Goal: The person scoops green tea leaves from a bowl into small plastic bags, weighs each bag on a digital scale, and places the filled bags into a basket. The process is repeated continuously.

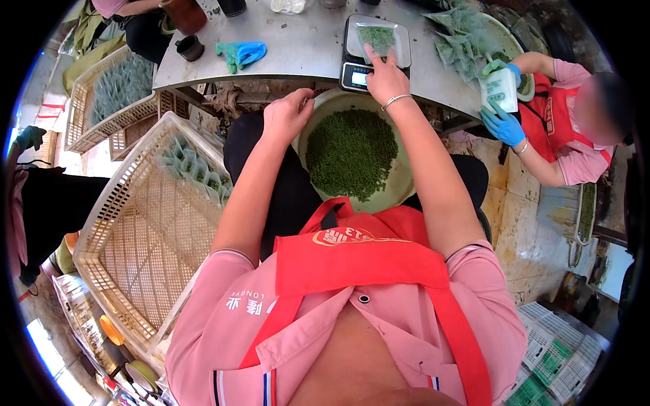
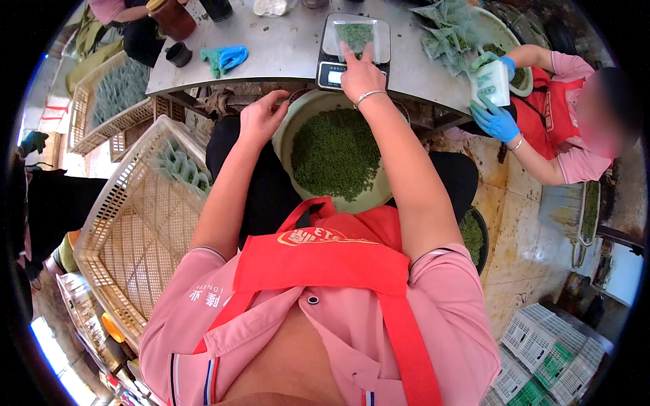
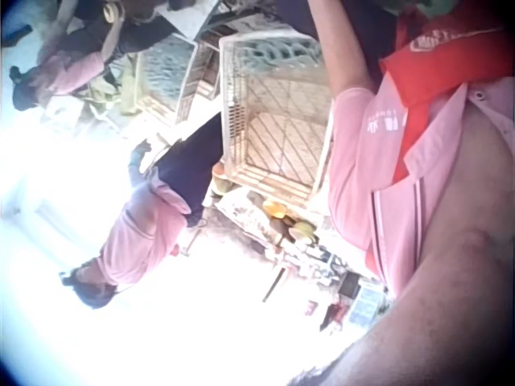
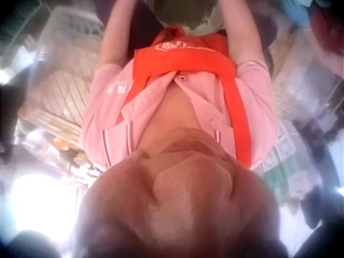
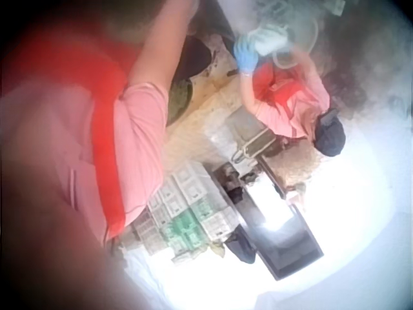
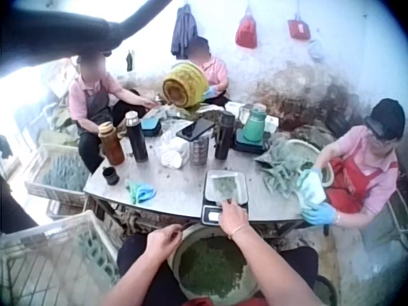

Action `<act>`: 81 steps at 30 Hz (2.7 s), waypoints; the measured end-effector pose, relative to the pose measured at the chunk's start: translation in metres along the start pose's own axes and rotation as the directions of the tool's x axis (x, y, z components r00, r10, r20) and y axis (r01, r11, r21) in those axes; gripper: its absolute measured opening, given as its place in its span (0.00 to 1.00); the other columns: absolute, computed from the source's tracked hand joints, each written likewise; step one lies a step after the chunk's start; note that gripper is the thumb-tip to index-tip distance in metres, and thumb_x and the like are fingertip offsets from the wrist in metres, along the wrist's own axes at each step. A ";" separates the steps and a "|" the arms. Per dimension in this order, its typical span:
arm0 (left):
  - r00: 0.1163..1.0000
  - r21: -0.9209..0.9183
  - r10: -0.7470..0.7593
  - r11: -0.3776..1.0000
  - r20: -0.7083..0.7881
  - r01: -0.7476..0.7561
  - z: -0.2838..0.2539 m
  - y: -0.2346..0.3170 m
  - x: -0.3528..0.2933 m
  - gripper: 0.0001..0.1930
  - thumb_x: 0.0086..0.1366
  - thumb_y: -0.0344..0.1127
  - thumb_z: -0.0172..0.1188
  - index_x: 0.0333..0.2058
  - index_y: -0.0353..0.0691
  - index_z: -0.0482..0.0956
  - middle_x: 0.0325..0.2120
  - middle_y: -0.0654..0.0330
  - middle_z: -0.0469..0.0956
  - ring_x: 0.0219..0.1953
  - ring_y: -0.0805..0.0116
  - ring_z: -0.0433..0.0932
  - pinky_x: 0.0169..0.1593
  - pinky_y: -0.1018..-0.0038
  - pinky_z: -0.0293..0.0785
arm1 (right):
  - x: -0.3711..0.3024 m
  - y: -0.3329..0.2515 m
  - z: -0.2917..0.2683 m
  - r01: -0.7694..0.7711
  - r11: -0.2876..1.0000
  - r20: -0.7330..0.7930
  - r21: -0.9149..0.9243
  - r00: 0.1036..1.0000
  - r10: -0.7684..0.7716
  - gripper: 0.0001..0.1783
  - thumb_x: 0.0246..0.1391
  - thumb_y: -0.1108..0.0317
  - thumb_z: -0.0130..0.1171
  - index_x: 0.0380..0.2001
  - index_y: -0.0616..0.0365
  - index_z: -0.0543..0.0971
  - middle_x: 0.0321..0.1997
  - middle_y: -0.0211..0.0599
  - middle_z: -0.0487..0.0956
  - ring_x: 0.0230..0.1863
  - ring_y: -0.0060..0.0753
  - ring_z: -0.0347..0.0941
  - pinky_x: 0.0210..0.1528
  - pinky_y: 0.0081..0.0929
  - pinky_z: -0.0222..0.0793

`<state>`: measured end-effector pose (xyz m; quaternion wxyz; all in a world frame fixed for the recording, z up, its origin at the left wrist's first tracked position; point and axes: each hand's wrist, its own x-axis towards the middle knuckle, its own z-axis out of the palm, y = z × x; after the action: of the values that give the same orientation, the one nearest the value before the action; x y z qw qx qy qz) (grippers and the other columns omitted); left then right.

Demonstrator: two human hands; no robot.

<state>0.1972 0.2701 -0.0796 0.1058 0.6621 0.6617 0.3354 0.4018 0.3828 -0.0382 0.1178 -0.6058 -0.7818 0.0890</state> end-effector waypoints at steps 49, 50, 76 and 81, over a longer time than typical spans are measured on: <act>0.891 -0.439 -0.110 0.839 0.440 0.321 0.032 0.027 -0.021 0.09 0.59 0.35 0.62 0.35 0.36 0.78 0.21 0.66 0.77 0.20 0.81 0.74 0.26 0.81 0.72 | -0.078 0.024 0.005 -0.318 0.280 0.262 0.906 0.940 0.220 0.15 0.53 0.71 0.58 0.45 0.63 0.74 0.33 0.34 0.77 0.30 0.26 0.77 0.30 0.21 0.75; 0.887 -0.459 -0.094 0.829 0.452 0.321 0.029 0.032 -0.021 0.10 0.58 0.35 0.63 0.35 0.36 0.78 0.21 0.66 0.77 0.20 0.82 0.74 0.26 0.81 0.72 | -0.088 0.022 0.015 -0.308 0.323 0.263 0.895 0.949 0.176 0.14 0.52 0.69 0.60 0.42 0.61 0.77 0.30 0.31 0.77 0.26 0.21 0.75 0.25 0.19 0.73; 0.885 -0.421 -0.138 0.840 0.445 0.342 0.033 0.024 -0.019 0.10 0.60 0.34 0.60 0.38 0.35 0.77 0.27 0.64 0.79 0.22 0.79 0.75 0.27 0.80 0.73 | -0.017 0.018 0.027 0.275 0.869 -0.475 0.412 0.878 -0.053 0.02 0.48 0.68 0.58 0.27 0.51 0.77 0.31 0.30 0.78 0.29 0.38 0.75 0.31 0.31 0.71; 0.894 -0.472 -0.110 0.817 0.434 0.330 0.037 0.025 -0.019 0.11 0.60 0.36 0.60 0.38 0.37 0.77 0.25 0.64 0.79 0.21 0.79 0.76 0.28 0.80 0.73 | -0.013 0.033 0.022 0.207 0.956 -0.590 0.208 0.806 -0.047 0.02 0.48 0.66 0.58 0.27 0.48 0.77 0.34 0.26 0.78 0.30 0.38 0.75 0.30 0.31 0.70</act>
<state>0.2404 0.2612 -0.0988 0.4533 0.5762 0.5810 0.3534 0.4290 0.3790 -0.0698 0.4345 -0.5287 -0.7291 -0.0048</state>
